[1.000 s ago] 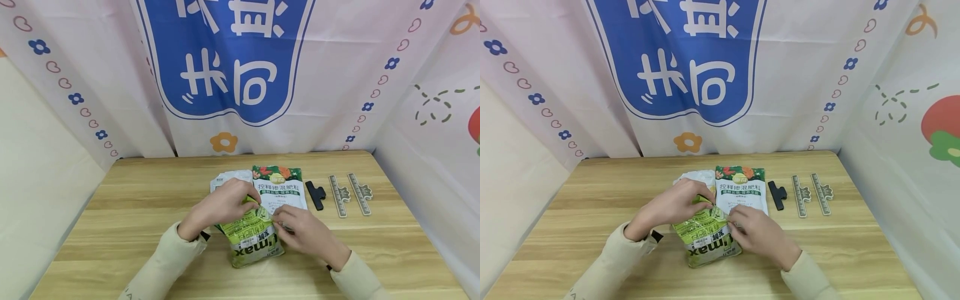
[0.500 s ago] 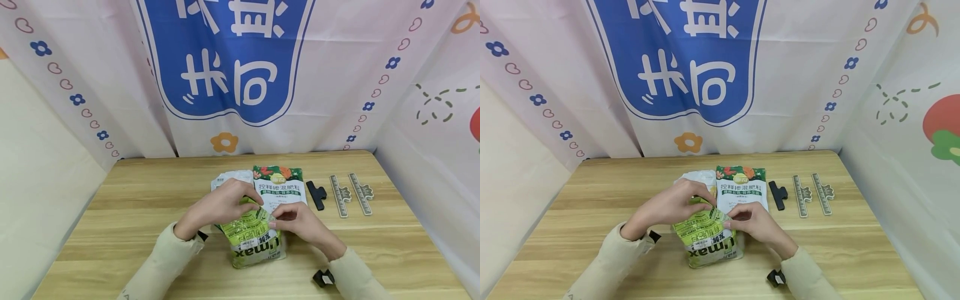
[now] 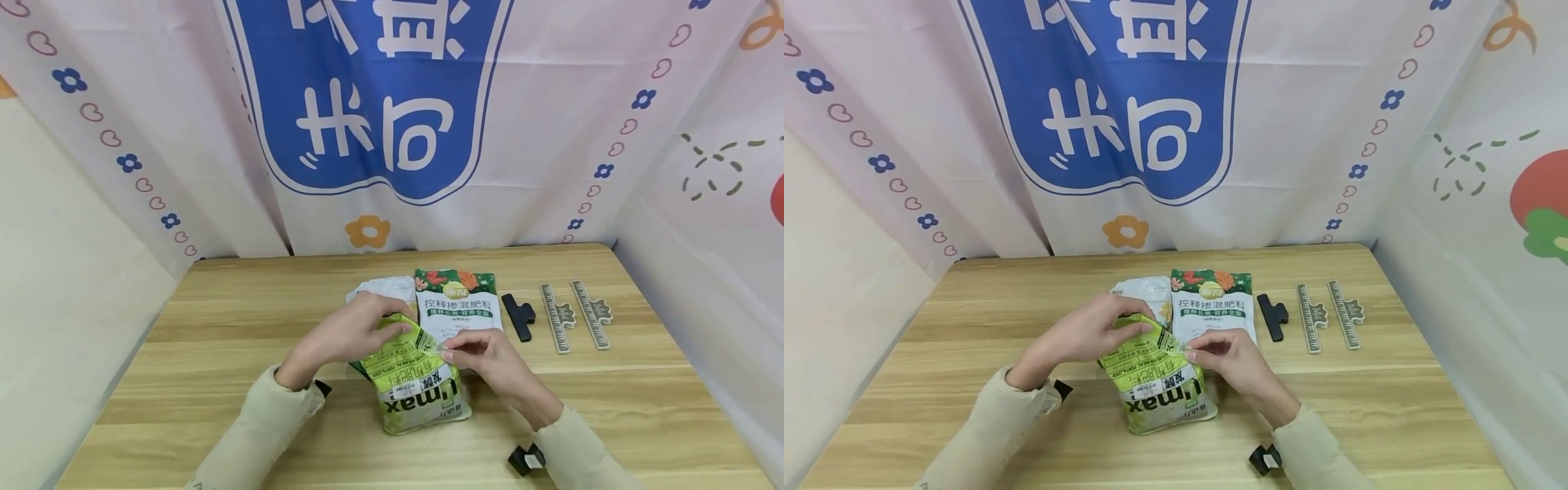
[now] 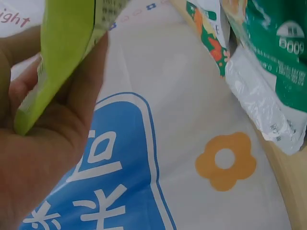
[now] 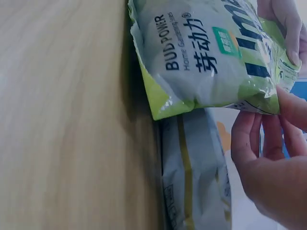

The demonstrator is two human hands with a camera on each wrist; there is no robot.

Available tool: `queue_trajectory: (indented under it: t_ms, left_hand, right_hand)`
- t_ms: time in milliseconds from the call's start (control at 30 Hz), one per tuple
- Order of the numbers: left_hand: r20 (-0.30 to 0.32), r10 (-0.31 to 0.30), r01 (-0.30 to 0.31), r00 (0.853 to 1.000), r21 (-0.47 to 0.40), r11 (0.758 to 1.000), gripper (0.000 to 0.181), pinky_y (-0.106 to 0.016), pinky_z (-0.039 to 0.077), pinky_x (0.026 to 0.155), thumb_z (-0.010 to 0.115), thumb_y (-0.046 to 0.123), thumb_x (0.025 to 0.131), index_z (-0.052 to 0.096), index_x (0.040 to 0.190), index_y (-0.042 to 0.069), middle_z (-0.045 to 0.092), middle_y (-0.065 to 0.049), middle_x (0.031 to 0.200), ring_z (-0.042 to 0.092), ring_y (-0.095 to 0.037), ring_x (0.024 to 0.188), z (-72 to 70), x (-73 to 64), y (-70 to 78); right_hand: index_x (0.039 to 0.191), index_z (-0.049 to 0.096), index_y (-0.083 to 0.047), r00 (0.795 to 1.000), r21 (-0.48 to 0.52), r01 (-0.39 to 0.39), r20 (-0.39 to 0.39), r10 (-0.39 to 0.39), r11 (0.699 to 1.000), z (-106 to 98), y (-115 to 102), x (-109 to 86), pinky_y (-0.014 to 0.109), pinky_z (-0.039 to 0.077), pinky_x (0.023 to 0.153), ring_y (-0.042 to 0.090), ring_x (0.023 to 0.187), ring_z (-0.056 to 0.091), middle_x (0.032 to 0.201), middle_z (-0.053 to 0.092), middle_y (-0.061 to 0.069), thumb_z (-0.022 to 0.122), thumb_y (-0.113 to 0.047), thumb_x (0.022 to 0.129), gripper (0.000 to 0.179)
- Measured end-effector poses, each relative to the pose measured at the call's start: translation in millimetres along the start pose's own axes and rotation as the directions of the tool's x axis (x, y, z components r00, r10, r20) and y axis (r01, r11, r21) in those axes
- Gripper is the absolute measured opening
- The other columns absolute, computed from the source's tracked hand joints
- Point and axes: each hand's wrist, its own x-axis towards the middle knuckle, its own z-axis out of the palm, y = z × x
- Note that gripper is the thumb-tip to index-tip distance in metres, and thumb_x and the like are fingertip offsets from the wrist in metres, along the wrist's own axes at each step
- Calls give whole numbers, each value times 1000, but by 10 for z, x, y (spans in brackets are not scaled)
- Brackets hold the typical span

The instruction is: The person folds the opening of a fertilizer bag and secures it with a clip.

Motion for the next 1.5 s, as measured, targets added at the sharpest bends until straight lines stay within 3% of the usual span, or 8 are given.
queue_trajectory:
  t_ms: [167,367,533,700,867,1000,1133,1500]
  left_hand:
    - [-63,32,-32,998,5,999,15,-24,52,76,66,16,104,79,112,13,79,3,99,56,-2,69,38,-5,8]
    - [-77,37,-38,996,-11,999,15,-23,51,73,66,16,104,79,110,13,78,4,95,52,-1,62,51,12,15]
    - [-78,32,-33,996,-3,999,15,-24,53,76,67,16,104,79,111,12,79,2,99,57,-1,69,62,34,35]
    - [-47,-15,17,999,32,999,10,-27,51,76,72,20,100,77,107,15,73,8,86,45,-1,56,68,76,91]
    - [7,-90,89,996,49,995,14,-23,42,61,79,26,95,78,105,16,68,8,75,36,-4,48,75,124,142]
    - [3,-114,113,994,54,992,17,-23,44,61,79,23,95,82,110,14,78,3,88,40,-4,48,100,106,120]
    - [-37,-65,67,997,58,996,14,-23,49,69,78,18,96,83,108,13,82,1,102,41,0,50,137,72,84]
    - [-31,-16,15,999,-14,1000,18,-29,53,79,71,10,99,80,114,12,81,-2,112,42,1,52,134,20,28]
  right_hand:
    - [129,70,3,997,102,-79,20,77,992,-65,-2,-21,27,58,99,13,114,70,127,74,4,71,-17,99,35]
    - [122,74,-1,994,-23,-106,2,106,994,-80,-60,-71,32,60,97,13,103,73,115,77,3,78,-25,95,37]
    - [113,76,3,997,-36,-78,-19,78,996,-50,-43,-72,31,61,89,13,91,72,102,76,0,81,-18,92,30]
    - [109,77,4,999,-66,2,-50,-5,998,-18,-3,-73,28,61,81,12,84,71,99,76,6,80,-12,92,23]
    - [108,78,1,996,-132,62,-53,-70,989,-16,7,-68,28,61,81,12,86,71,104,76,16,78,-13,94,20]
    - [110,78,-3,999,-149,20,-36,-25,989,-20,-7,-41,30,61,84,16,92,72,108,77,13,79,-20,94,23]
    - [115,78,-8,1000,-136,-25,-10,24,990,-16,-28,-15,32,60,86,18,97,72,111,77,7,80,-29,94,30]
    - [102,82,-12,981,-260,193,36,-190,946,-56,-25,16,32,62,76,13,84,71,100,77,10,77,-16,95,9]
